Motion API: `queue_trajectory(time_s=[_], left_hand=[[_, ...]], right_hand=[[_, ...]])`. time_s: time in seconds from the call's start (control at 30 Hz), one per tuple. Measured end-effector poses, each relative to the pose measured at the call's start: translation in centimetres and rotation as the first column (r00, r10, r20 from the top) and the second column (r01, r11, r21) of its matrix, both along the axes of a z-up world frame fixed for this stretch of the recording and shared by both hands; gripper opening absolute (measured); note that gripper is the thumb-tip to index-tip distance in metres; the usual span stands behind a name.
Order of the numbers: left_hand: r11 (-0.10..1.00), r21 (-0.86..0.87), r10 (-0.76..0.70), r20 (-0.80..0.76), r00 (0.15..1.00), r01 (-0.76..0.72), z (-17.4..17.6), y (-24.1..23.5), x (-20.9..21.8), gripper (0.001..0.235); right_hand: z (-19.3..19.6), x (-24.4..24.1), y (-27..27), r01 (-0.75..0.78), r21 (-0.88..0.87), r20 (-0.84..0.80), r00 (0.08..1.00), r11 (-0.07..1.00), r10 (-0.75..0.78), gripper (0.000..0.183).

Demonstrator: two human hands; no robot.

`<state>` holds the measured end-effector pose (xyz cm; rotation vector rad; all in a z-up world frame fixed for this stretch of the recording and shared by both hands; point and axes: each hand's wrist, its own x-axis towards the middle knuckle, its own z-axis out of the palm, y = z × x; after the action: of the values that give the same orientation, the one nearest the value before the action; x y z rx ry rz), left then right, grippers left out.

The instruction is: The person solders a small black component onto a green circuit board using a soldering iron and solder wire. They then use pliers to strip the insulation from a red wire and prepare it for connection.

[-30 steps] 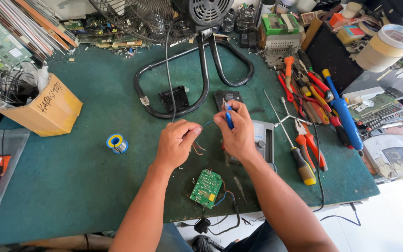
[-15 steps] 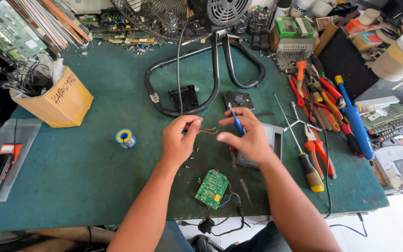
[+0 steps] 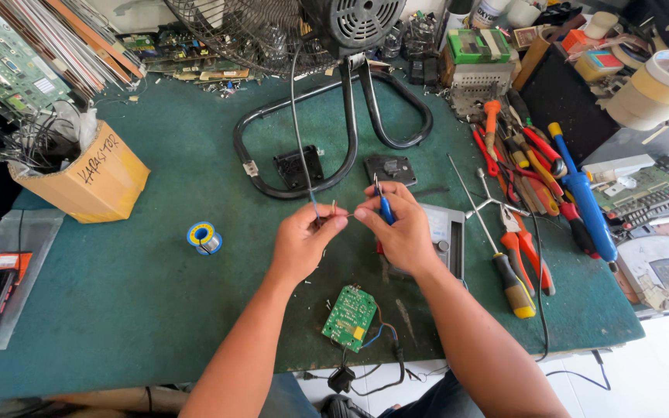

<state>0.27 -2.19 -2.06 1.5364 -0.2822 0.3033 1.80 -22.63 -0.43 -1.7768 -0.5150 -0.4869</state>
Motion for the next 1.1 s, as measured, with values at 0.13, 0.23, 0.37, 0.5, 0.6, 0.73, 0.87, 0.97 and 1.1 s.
queue_trajectory(time_s=[0.13, 0.23, 0.37, 0.5, 0.6, 0.73, 0.87, 0.97, 1.1], left_hand=[[0.999, 0.006, 0.053, -0.024, 0.998, -0.053, 0.6, 0.1, 0.0, 0.016], [0.98, 0.169, 0.102, 0.015, 0.995, -0.103, -0.6, 0.4, 0.6, 0.01], [0.987, -0.094, 0.127, -0.065, 0.99, -0.132, -0.1, 0.6, 0.6, 0.011], [0.961, -0.243, 0.124, -0.056, 0.991, -0.134, -1.8, 0.6, 1.6, 0.012], [0.949, -0.258, 0.171, -0.07, 0.983, -0.183, 0.0, 0.7, 0.7, 0.013], [0.949, -0.222, 0.217, -0.054, 0.975, -0.224, -0.2, 0.5, 0.9, 0.013], [0.948, -0.205, 0.239, -0.051, 0.97, -0.244, 0.2, 0.4, 0.6, 0.012], [0.949, -0.18, 0.261, -0.019, 0.965, -0.26, -0.2, 0.9, 0.4, 0.012], [0.969, -0.091, 0.238, 0.08, 0.968, -0.23, -1.1, 0.7, 0.6, 0.01]], right_hand=[[0.6, -0.2, 0.3, 0.01, -0.046, 0.016, 1.0, 0.999, -0.009, 0.012], [1.1, -1.0, 0.4, 0.08, -0.059, 0.005, 0.997, 0.995, -0.08, 0.016], [3.7, -2.9, 1.3, -0.141, 0.053, -0.341, 0.928, 0.989, 0.151, 0.038], [0.9, -0.3, 0.9, -0.177, -0.076, -0.455, 0.882, 0.981, 0.124, 0.042], [1.2, 0.4, -0.7, -0.047, -0.124, -0.422, 0.907, 0.991, -0.01, 0.041], [2.4, -0.5, -1.2, -0.084, -0.084, -0.323, 0.945, 0.993, 0.052, 0.04], [1.6, -0.8, 0.1, -0.203, -0.124, -0.132, 0.973, 0.971, 0.187, 0.039], [1.8, -1.5, 1.1, -0.214, -0.134, -0.111, 0.973, 0.968, 0.2, 0.036], [0.9, -0.9, 1.7, -0.152, -0.084, 0.047, 0.987, 0.985, 0.156, 0.027]])
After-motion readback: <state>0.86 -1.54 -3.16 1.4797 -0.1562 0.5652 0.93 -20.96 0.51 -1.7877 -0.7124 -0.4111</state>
